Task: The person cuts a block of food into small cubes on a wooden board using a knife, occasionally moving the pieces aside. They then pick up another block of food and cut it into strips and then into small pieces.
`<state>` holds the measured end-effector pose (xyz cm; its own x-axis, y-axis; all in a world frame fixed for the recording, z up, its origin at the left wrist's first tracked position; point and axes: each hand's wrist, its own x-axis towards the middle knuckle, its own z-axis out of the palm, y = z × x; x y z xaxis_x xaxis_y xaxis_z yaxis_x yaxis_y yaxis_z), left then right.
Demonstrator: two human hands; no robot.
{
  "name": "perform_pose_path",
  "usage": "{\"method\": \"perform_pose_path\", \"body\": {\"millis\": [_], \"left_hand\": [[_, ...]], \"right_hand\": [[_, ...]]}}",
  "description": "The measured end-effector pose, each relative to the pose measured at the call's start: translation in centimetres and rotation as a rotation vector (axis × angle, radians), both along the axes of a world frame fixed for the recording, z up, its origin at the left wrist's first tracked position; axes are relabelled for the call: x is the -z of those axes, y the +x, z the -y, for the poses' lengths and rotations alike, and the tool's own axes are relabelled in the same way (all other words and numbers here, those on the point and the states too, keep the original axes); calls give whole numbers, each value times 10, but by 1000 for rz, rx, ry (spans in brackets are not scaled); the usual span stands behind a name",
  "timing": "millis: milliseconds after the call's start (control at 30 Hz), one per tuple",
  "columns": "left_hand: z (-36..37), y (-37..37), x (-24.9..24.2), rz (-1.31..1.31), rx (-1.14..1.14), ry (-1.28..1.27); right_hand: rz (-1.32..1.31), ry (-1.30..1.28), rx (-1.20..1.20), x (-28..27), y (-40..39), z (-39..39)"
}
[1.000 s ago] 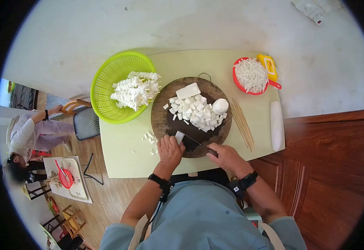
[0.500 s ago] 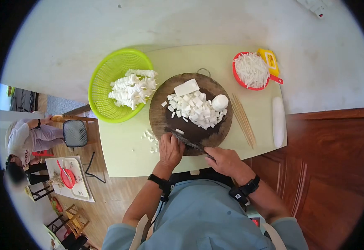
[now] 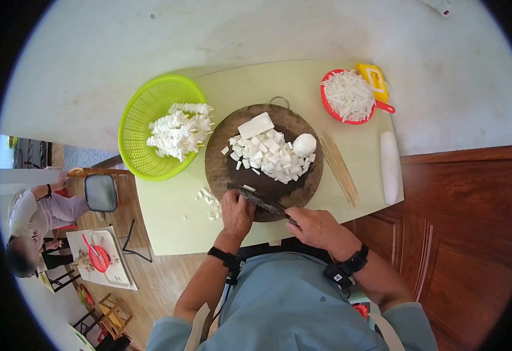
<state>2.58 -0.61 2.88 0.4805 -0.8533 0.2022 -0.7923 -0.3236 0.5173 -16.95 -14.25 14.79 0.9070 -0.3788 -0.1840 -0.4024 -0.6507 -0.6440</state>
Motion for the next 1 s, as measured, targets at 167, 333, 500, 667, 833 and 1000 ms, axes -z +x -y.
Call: {"method": "perform_pose_path", "body": {"millis": [167,333,500,667,833,1000], "left_hand": [[-1,0,6,20,-6,-30],[1,-2,2,34,-25,-21],[-2,-1,5,46,-9,-8],[0,-3,9,43,-24,-22],[-5,-1,2,-29,-9,-129],[-9,-1,6,-42,3,-131]], "right_hand": [[-124,36,-36,-21,11,9],[-233,36,-39,-22,21,7],[-326,24,-27,-2,27,4],[-215,26,14,24,12,10],[-59,-50,59,17,4,-6],[-90,-68,32,4,-4,-12]]}}
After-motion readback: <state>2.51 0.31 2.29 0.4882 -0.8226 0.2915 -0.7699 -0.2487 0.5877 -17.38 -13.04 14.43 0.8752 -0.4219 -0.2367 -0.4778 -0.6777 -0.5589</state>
